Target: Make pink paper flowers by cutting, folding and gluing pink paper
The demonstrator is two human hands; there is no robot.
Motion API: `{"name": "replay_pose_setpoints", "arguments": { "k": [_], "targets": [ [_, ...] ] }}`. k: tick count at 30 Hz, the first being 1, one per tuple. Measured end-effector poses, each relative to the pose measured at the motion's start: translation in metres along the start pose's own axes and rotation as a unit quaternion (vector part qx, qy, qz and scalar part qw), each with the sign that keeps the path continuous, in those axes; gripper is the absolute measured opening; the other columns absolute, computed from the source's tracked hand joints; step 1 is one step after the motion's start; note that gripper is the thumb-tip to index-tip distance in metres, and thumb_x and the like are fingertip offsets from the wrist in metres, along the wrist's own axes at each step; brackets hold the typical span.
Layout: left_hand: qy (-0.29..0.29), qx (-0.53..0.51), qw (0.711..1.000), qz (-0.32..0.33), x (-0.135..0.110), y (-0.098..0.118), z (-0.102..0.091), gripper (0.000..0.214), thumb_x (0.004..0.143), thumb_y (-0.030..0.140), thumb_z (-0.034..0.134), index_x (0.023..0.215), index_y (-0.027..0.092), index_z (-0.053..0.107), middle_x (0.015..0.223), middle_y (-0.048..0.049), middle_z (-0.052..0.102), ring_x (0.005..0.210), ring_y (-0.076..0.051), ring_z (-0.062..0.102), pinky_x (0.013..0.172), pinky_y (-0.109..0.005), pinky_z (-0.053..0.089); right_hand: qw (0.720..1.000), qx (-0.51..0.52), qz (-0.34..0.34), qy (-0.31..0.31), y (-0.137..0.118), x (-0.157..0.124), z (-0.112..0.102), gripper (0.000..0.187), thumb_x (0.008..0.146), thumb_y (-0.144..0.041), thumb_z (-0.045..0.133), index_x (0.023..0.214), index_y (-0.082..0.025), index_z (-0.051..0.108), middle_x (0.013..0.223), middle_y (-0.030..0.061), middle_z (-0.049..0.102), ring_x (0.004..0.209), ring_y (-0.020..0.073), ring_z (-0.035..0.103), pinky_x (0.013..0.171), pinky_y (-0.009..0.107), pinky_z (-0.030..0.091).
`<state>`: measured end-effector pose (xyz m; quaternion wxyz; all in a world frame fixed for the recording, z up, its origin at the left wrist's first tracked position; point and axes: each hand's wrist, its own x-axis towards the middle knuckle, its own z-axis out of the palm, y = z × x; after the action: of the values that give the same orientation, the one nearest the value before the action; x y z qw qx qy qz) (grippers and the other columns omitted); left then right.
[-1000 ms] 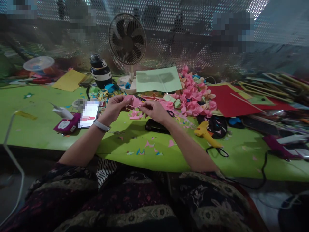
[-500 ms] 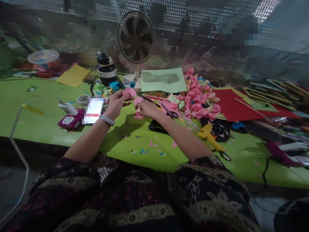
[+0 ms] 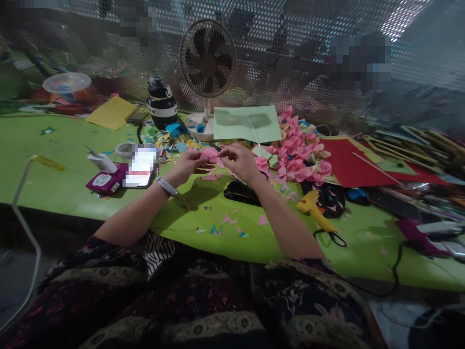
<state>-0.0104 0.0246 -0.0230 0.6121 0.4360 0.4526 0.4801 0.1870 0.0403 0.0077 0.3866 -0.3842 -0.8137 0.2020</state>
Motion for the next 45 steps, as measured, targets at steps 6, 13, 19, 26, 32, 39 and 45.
{"name": "replay_pose_setpoints", "arguments": {
  "k": [6,13,19,26,32,39,45],
  "targets": [
    [-0.017,-0.032,0.999,-0.006,-0.008,-0.008,0.012,0.009,0.089,0.013,0.068,0.081,0.011,0.064,0.076,-0.0052,0.072,0.069,-0.014,0.072,0.071,-0.029,0.057,0.996,0.006,-0.014,0.086,-0.009,-0.014,-0.004,0.010,0.077,-0.017,0.061,0.077,-0.020,0.070,0.079,0.0013,0.063,0.061,0.0111,0.049,0.062,0.029,0.046],
    [-0.034,-0.076,0.996,0.008,-0.014,-0.013,0.022,0.008,0.085,0.017,0.072,0.090,0.012,0.068,0.084,-0.0057,0.074,0.075,-0.014,0.073,0.075,-0.030,0.058,0.994,-0.004,-0.031,0.104,-0.009,-0.020,0.007,0.011,0.076,-0.013,0.060,0.074,-0.020,0.069,0.075,0.0005,0.062,0.063,0.0121,0.052,0.062,0.028,0.046],
    [-0.053,-0.113,0.992,0.007,-0.018,-0.014,0.024,0.012,0.080,0.018,0.074,0.087,0.013,0.066,0.086,-0.0074,0.076,0.081,-0.018,0.075,0.084,-0.037,0.059,0.990,-0.041,-0.056,0.127,-0.005,-0.021,0.007,0.012,0.077,-0.013,0.061,0.075,-0.021,0.070,0.076,0.0014,0.063,0.065,0.0133,0.054,0.062,0.029,0.047],
    [-0.067,-0.142,0.988,0.001,-0.018,-0.013,0.025,0.010,0.077,0.016,0.071,0.085,0.015,0.065,0.086,-0.0062,0.076,0.080,-0.019,0.075,0.088,-0.040,0.058,0.977,-0.136,-0.096,0.130,-0.006,-0.025,0.009,0.016,0.082,-0.013,0.058,0.081,-0.023,0.069,0.082,0.0029,0.066,0.078,0.0173,0.059,0.070,0.031,0.050],
    [-0.071,-0.159,0.985,-0.002,-0.020,-0.013,0.027,0.014,0.074,0.017,0.072,0.086,0.016,0.065,0.084,-0.0056,0.076,0.082,-0.020,0.075,0.087,-0.039,0.059,0.952,-0.244,-0.141,0.121,-0.006,-0.027,0.008,0.015,0.086,-0.015,0.057,0.087,-0.023,0.070,0.086,0.0039,0.066,0.082,0.0190,0.059,0.073,0.032,0.047],
    [-0.066,-0.158,0.985,-0.008,-0.022,-0.011,0.026,0.039,0.073,0.047,0.080,0.095,0.019,0.066,0.099,-0.0089,0.077,0.091,-0.024,0.075,0.080,-0.035,0.060,0.917,-0.346,-0.182,0.083,-0.011,-0.030,0.006,0.014,0.088,-0.018,0.057,0.088,-0.023,0.070,0.089,0.0058,0.065,0.084,0.0212,0.055,0.073,0.034,0.039],
    [-0.071,-0.137,0.988,-0.004,-0.023,-0.010,0.025,0.037,0.071,0.042,0.082,0.093,0.016,0.067,0.094,-0.0082,0.076,0.081,-0.018,0.074,0.078,-0.032,0.059,0.927,-0.332,-0.169,0.035,-0.020,-0.033,0.005,0.017,0.094,-0.024,0.054,0.087,-0.023,0.069,0.091,0.0077,0.065,0.087,0.0232,0.053,0.078,0.039,0.038]
  ]
}}
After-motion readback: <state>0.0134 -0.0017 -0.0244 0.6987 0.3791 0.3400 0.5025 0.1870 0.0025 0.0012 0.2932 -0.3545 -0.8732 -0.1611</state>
